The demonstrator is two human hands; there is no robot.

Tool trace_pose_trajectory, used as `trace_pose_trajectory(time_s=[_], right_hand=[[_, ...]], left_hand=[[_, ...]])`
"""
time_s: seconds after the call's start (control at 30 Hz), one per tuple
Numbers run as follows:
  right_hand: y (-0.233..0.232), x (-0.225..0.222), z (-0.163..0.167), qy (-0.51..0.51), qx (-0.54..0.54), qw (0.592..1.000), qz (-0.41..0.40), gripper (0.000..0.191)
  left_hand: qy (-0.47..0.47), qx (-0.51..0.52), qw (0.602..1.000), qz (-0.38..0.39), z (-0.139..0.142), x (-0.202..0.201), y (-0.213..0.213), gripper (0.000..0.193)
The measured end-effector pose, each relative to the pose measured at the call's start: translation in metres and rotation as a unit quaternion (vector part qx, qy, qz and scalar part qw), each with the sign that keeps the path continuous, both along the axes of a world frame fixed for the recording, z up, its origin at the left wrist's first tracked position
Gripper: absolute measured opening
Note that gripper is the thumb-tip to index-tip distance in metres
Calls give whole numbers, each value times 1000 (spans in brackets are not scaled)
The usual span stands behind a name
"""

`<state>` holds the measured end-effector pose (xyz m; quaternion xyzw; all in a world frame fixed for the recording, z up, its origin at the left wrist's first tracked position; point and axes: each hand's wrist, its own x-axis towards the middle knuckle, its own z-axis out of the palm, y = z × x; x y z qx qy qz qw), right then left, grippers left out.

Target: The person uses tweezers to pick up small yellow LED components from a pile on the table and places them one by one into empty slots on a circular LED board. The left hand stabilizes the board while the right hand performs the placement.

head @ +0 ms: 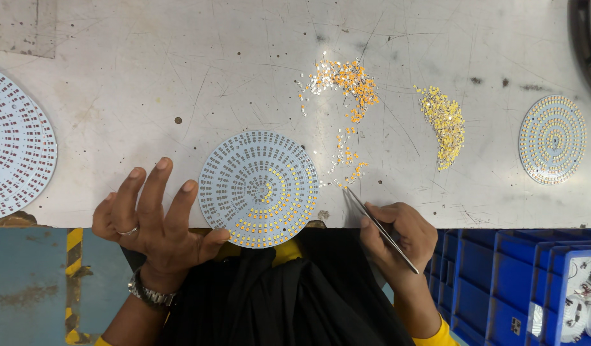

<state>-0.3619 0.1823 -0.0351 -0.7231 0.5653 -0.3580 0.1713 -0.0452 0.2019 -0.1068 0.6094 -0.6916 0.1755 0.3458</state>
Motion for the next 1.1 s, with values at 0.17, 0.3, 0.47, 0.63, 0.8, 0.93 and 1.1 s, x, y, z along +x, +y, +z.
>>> trace_pose_trajectory(time_s=[0.17,0.3,0.47,0.63,0.8,0.93,1.1], right_hand=[[7,14,0,-16,-4,1000,7,11],[9,44,-6,-20,-29,994,101,13],[2,70,-10,-13,-54,991,124,16],[-1,75,-6,-3,-50,990,131,15],[-1,76,-6,12,-56,991,124,14],[3,62,-7,-18,-35,994,105,15],[4,15,-2,-31,21,999,-35,8]], left_hand=[[-25,12,1000,1,3,1,1,67],[-16,20,1000,8,5,0,3,67],[9,24,1000,2,6,-1,3,65],[12,16,1000,2,3,-1,2,66],[4,17,1000,4,2,-1,1,66],[-10,27,1000,1,6,1,2,67],[-15,35,999,-8,8,2,2,67]])
